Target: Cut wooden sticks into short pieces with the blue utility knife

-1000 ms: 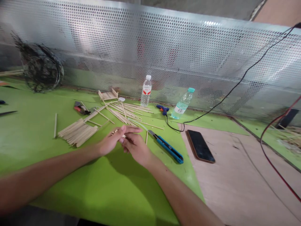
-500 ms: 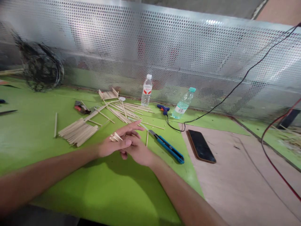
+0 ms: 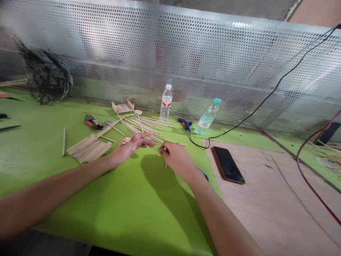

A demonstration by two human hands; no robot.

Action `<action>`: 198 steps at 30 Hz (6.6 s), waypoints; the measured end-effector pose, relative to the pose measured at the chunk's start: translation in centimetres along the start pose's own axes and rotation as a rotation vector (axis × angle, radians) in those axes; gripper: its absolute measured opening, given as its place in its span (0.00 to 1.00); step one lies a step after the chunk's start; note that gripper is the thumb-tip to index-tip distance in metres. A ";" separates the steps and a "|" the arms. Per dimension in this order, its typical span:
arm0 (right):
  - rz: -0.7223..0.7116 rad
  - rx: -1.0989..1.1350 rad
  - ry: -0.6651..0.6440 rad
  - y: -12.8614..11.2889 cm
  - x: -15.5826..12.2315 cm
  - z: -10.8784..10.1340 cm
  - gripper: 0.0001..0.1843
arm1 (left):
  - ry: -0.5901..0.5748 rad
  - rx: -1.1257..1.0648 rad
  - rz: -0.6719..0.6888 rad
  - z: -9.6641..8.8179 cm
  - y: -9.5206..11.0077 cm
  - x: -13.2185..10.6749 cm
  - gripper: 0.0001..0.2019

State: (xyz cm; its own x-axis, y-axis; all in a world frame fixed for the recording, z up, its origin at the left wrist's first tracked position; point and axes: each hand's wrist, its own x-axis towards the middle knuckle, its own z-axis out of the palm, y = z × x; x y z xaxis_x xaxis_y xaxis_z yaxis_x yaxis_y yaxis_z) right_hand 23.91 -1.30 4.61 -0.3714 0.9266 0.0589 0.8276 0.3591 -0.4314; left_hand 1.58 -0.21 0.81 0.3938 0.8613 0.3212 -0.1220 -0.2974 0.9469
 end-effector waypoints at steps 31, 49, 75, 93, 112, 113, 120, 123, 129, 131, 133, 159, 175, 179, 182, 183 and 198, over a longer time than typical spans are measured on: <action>0.066 -0.388 -0.102 0.6 -0.2 1.1 0.11 | -0.242 1.132 -0.202 -3.6 -0.9 0.4 0.19; -0.015 -0.333 -0.078 1.1 0.1 1.8 0.12 | -0.286 1.044 -0.247 -3.2 0.3 0.0 0.44; -0.117 -0.137 -0.012 1.4 0.7 2.3 0.11 | -0.384 0.860 -0.460 -5.8 2.4 0.2 0.30; -0.444 -0.130 -0.107 -1.1 -0.7 3.2 0.10 | -0.434 0.820 -0.539 -6.4 3.4 0.0 0.32; -0.415 -0.104 0.004 -1.0 -0.2 4.2 0.13 | -0.543 0.859 -0.417 -5.1 4.3 0.1 0.11; -0.394 -0.099 0.024 -0.9 -0.2 4.1 0.15 | -0.544 0.868 -0.416 -5.1 4.4 0.1 0.10; -0.009 -0.166 0.229 1.2 0.0 -0.2 0.18 | -0.443 0.937 -0.376 -4.7 4.8 0.1 0.12; 0.139 -0.220 0.149 3.2 0.0 -2.7 0.12 | -0.431 0.930 -0.378 -4.2 5.2 -0.1 0.13; 0.249 -0.240 -0.133 5.8 -0.3 -4.8 0.08 | -0.418 0.958 -0.457 -4.5 5.7 -0.7 0.09; 0.265 -0.250 -0.174 6.0 -0.5 -5.1 0.10 | -0.440 0.961 -0.536 -5.0 5.6 -0.8 0.08; 0.280 -0.262 -0.212 6.3 -0.7 -5.3 0.13 | -0.456 0.949 -0.605 -5.3 5.4 -0.9 0.08; 0.200 -0.270 -0.214 5.2 -0.5 -3.4 0.11 | -0.458 0.923 -0.636 -4.9 5.2 -0.3 0.10; 0.149 -0.264 -0.011 2.4 0.0 -1.3 0.03 | -0.445 0.951 -0.632 -4.1 5.3 -0.6 0.10; 0.158 -0.269 -0.015 2.4 0.1 -1.0 0.03 | -0.457 0.976 -0.584 -4.3 5.1 -0.5 0.09; 0.158 -0.272 -0.019 2.9 0.3 -0.6 0.03 | -0.464 0.977 -0.552 -4.4 4.7 -0.5 0.08; 0.153 -0.272 -0.022 3.0 0.4 -0.5 0.03 | -0.466 0.972 -0.544 -4.5 4.6 -0.6 0.08; 0.146 -0.268 -0.035 3.4 0.7 0.4 0.03 | -0.490 0.996 -0.502 -3.8 5.0 -0.8 0.09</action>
State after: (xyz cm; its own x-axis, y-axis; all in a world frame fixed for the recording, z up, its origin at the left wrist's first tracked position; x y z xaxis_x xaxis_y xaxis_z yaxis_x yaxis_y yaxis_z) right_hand 26.33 0.56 2.82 -0.2510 0.9678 -0.0192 0.9530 0.2436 -0.1800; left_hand -2.80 -0.86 5.34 0.5249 0.7884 -0.3208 0.8104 -0.3475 0.4717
